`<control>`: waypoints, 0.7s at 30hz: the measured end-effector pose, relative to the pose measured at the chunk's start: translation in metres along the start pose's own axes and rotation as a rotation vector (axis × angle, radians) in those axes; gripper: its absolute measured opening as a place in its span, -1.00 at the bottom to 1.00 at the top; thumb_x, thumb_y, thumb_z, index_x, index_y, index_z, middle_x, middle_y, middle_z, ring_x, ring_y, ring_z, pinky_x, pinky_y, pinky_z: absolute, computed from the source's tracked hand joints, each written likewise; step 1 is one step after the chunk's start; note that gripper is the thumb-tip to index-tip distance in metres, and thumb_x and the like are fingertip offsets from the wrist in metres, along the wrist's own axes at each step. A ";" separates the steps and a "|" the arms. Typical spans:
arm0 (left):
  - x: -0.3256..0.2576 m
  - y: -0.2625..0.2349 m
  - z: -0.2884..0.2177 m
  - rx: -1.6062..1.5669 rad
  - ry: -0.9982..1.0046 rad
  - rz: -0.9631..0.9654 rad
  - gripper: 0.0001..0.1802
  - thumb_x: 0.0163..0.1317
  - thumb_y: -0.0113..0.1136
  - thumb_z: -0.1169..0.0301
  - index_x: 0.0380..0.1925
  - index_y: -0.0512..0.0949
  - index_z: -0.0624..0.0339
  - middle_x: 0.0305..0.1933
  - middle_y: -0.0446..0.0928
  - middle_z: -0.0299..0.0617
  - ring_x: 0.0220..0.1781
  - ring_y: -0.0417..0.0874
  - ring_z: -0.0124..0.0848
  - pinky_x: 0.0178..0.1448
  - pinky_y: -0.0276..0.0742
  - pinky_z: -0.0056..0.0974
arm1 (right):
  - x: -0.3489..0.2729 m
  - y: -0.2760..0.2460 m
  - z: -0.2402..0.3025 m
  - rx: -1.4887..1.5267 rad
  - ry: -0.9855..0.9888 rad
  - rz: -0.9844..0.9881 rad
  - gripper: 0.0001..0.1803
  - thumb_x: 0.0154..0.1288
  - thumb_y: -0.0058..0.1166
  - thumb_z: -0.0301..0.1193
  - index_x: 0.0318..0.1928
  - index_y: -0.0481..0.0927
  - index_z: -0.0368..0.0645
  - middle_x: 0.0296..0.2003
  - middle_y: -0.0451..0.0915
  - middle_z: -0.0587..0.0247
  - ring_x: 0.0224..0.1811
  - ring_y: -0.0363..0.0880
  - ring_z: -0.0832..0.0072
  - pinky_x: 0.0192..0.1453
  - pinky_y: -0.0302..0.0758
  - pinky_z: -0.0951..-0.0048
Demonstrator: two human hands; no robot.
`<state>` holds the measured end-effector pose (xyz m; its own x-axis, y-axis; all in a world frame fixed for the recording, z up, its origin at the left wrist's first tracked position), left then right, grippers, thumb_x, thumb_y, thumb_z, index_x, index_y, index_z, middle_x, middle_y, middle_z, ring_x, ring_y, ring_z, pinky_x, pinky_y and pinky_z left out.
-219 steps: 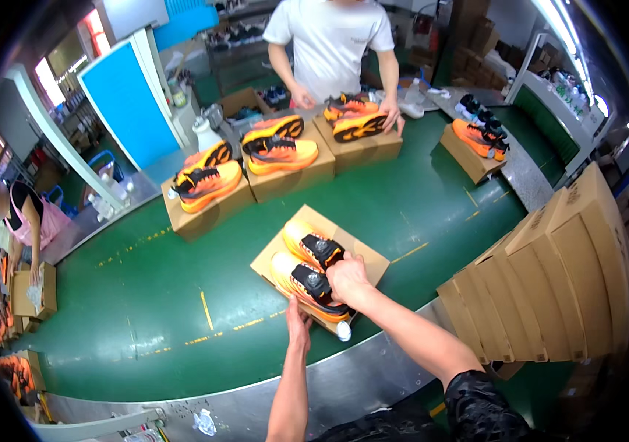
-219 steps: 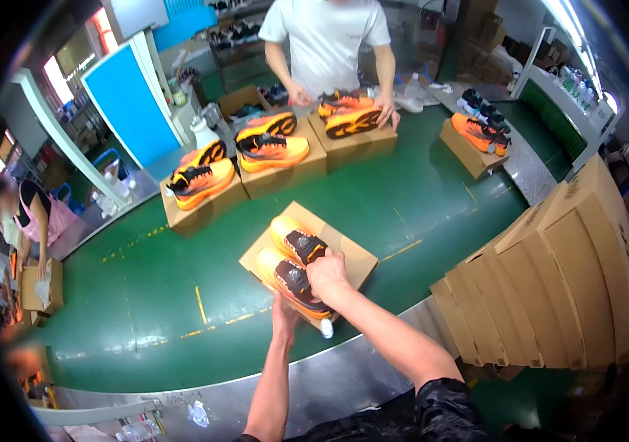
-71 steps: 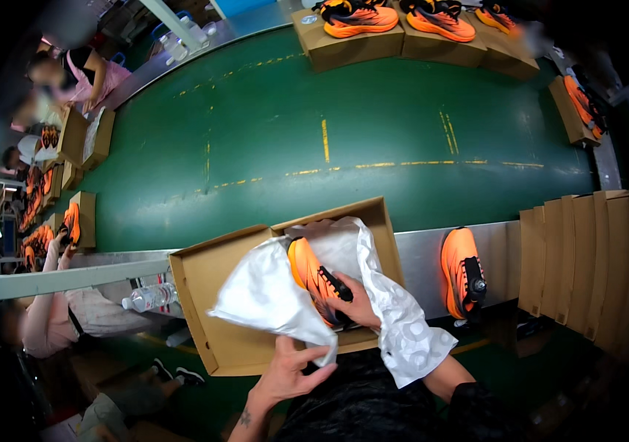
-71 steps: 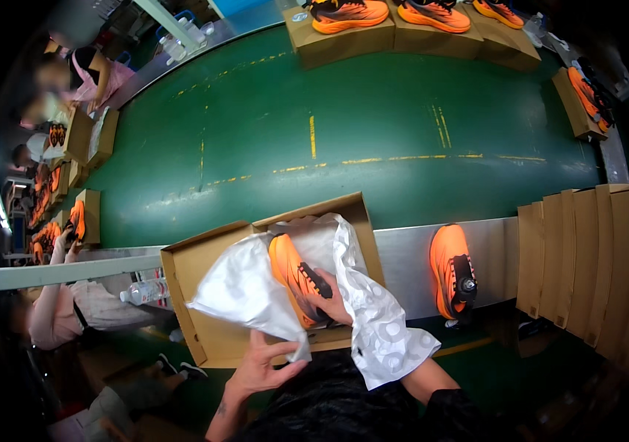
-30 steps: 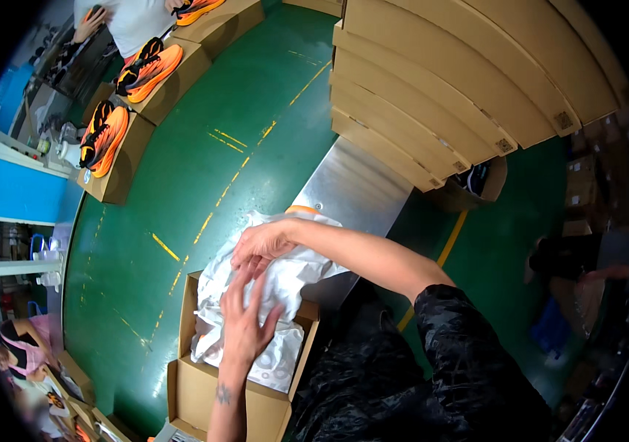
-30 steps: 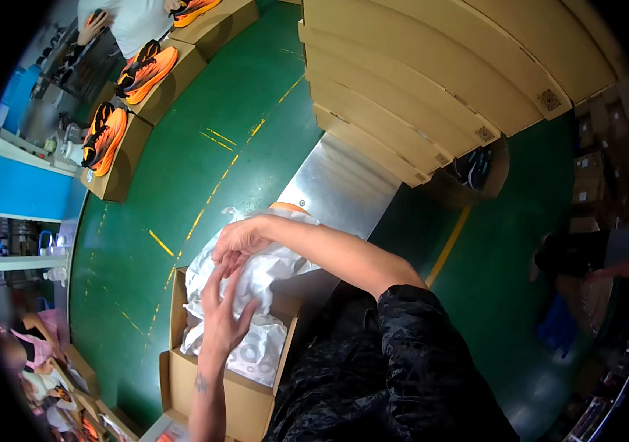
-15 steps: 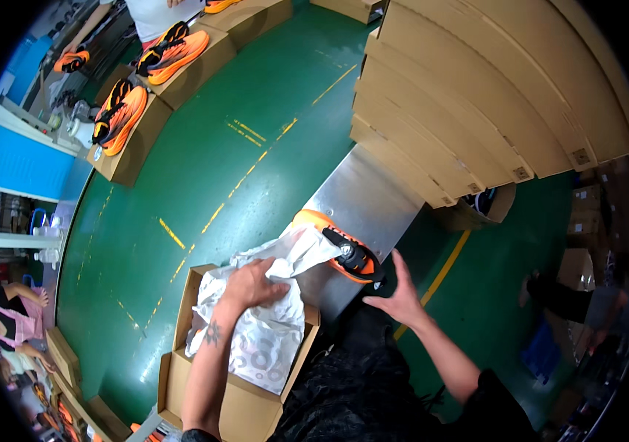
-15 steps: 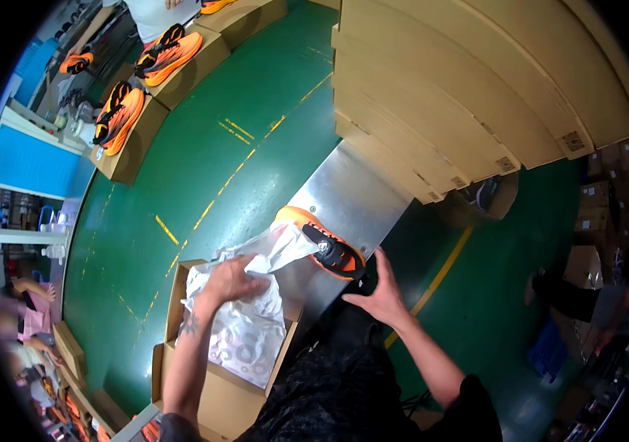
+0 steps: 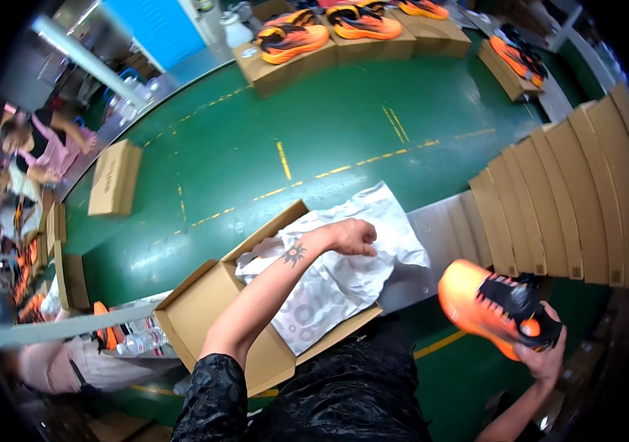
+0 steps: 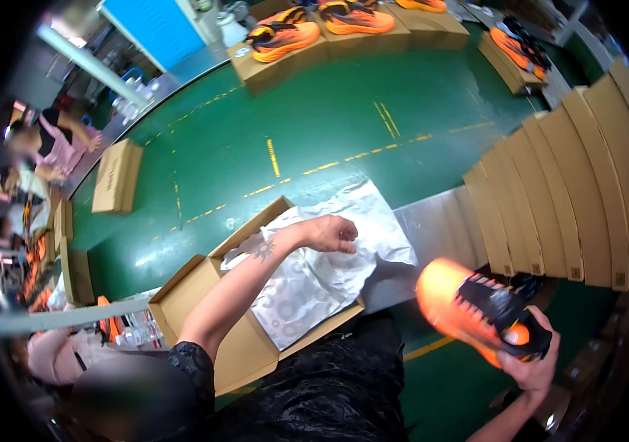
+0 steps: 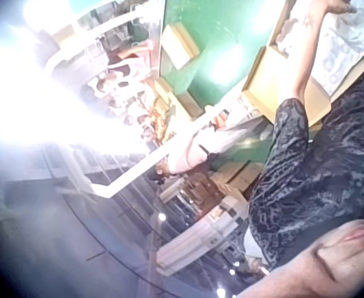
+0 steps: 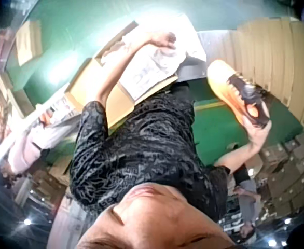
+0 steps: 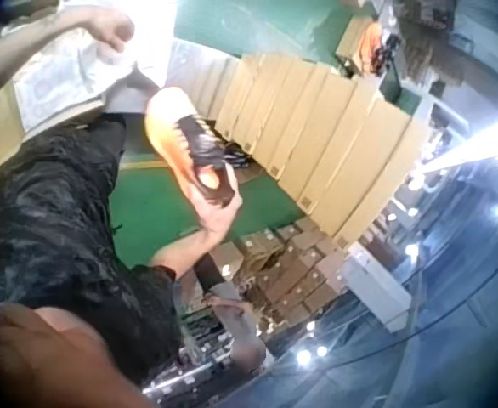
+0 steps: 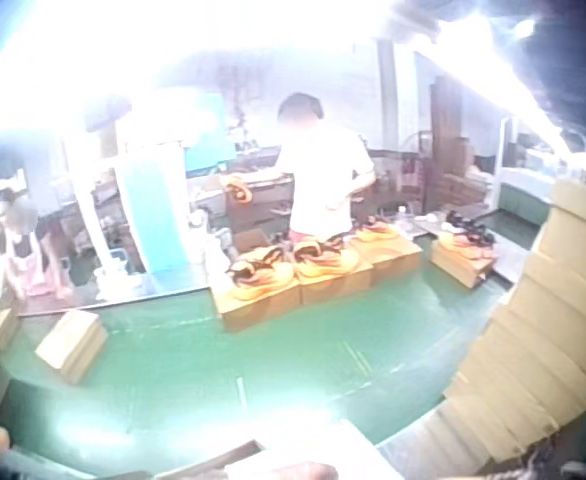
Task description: The person packs orange and black sneakers into cardboard boxes labeled '361° kids' on a green conveyor belt. They place the shoes into the boxes, cover them with white tissue paper, close the lids, and pass the boxes down the line.
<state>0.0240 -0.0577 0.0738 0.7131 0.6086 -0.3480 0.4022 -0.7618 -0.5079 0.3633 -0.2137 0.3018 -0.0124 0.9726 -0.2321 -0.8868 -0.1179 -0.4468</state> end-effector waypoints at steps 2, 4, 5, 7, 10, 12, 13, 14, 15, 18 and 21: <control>-0.037 -0.037 -0.025 -0.106 -0.153 -0.135 -0.67 0.26 0.20 0.24 -0.15 0.57 0.28 -0.19 0.65 -0.05 -0.11 0.66 -0.26 -0.02 0.55 -0.22 | 0.045 0.052 0.066 -0.219 -0.250 0.411 -0.27 -0.36 0.37 -0.31 -0.02 0.56 -0.34 -0.20 0.67 0.10 -0.17 0.68 0.39 -0.01 0.54 0.46; -0.084 -0.049 -0.055 -0.532 -0.003 -0.229 -0.39 0.21 0.30 0.22 0.18 0.40 0.34 0.14 0.54 -0.03 0.17 0.55 -0.29 0.25 0.46 -0.24 | 0.074 0.126 0.127 -0.331 -0.511 0.754 -0.35 -0.24 0.41 -0.33 0.00 0.59 -0.20 -0.30 0.66 0.08 -0.27 0.67 0.24 -0.12 0.58 0.36; -0.117 -0.044 -0.071 -0.624 0.216 -0.184 -0.04 0.13 0.39 0.11 0.39 0.12 0.31 0.39 0.29 0.01 0.42 0.31 -0.20 0.46 0.21 -0.18 | 0.086 0.174 0.143 -0.303 -0.471 1.032 -0.41 -0.16 0.38 -0.30 -0.01 0.58 -0.13 -0.33 0.64 0.08 -0.30 0.65 0.22 -0.16 0.57 0.36; -0.185 -0.009 -0.094 -0.604 0.282 -0.142 0.30 -0.18 0.62 0.15 0.45 -0.06 0.27 0.51 0.05 0.01 0.52 0.07 -0.25 0.53 0.00 -0.18 | 0.101 0.257 0.149 -0.469 -0.353 1.381 -0.49 -0.19 0.39 -0.27 -0.14 0.59 -0.16 -0.39 0.67 0.15 -0.35 0.64 0.30 -0.23 0.56 0.36; -0.225 0.053 -0.069 -1.201 0.101 -0.588 0.03 -0.09 0.58 0.34 0.35 0.15 0.26 0.24 0.36 -0.18 0.24 0.39 -0.42 0.36 0.27 -0.25 | 0.109 0.341 0.158 -0.515 -0.586 1.458 -0.26 -0.16 0.43 -0.17 0.10 0.54 -0.19 -0.17 0.66 -0.01 -0.15 0.65 0.23 -0.04 0.55 0.33; -0.238 0.079 -0.036 -1.315 -0.097 -0.841 -0.20 0.08 0.44 0.37 0.28 0.24 0.27 0.12 0.47 -0.23 0.14 0.48 -0.46 0.29 0.36 -0.27 | 0.118 0.366 0.133 -0.370 -0.753 1.087 -0.14 -0.11 0.41 -0.16 0.22 0.42 -0.29 -0.01 0.58 -0.14 0.06 0.57 0.13 0.17 0.47 0.29; -0.242 0.096 -0.020 -1.447 -0.031 -1.083 -0.37 0.19 0.31 0.40 0.23 0.30 0.27 0.06 0.51 -0.23 0.10 0.52 -0.47 0.23 0.41 -0.28 | 0.119 0.367 0.130 -0.369 -0.719 0.848 -0.08 -0.07 0.41 -0.19 0.26 0.32 -0.41 0.15 0.45 -0.19 0.22 0.44 0.04 0.31 0.36 0.25; -0.241 0.104 -0.020 -1.703 -0.039 -1.171 -0.40 0.19 0.29 0.40 0.22 0.32 0.26 0.04 0.51 -0.22 0.07 0.53 -0.45 0.21 0.43 -0.29 | 0.115 0.349 0.114 -0.430 -0.931 0.451 -0.06 -0.01 0.38 -0.18 0.28 0.24 -0.44 0.19 0.40 -0.22 0.22 0.41 -0.02 0.26 0.40 0.20; -0.247 0.108 -0.012 -1.733 -0.041 -1.276 -0.40 0.19 0.29 0.40 0.21 0.32 0.26 0.03 0.51 -0.22 0.05 0.54 -0.44 0.20 0.44 -0.30 | 0.098 0.346 0.087 -0.239 -0.670 0.493 -0.06 0.02 0.39 -0.19 0.30 0.20 -0.43 0.21 0.36 -0.23 0.27 0.37 0.02 0.29 0.37 0.20; -0.245 0.105 -0.004 -1.804 -0.021 -1.312 -0.39 0.18 0.30 0.38 0.21 0.32 0.27 0.01 0.51 -0.22 0.04 0.53 -0.43 0.20 0.42 -0.30 | 0.024 0.347 0.051 -0.179 -0.245 0.664 -0.04 0.07 0.41 -0.32 0.36 0.09 -0.35 0.19 0.40 -0.11 0.29 0.37 0.30 0.33 0.34 0.29; -0.241 0.089 0.005 -1.674 -0.012 -1.314 -0.38 0.20 0.30 0.36 0.21 0.31 0.29 0.04 0.48 -0.21 0.09 0.47 -0.43 0.24 0.37 -0.30 | 0.025 0.362 0.014 -0.036 -0.066 0.442 -0.08 0.02 0.44 -0.36 0.32 0.17 -0.31 0.12 0.48 -0.06 0.17 0.51 0.26 0.19 0.45 0.34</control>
<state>-0.1148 -0.2707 0.1090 -0.3399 0.8135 -0.4718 0.5457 0.5792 0.6056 0.0356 -0.2296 0.1464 -0.4169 0.8379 -0.3522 -0.7733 -0.5307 -0.3470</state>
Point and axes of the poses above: each hand's wrist, its own x-axis towards the middle knuckle, its own y-axis out of the palm, z = x × y, the point moved 7 cm from there along x, towards the middle knuckle
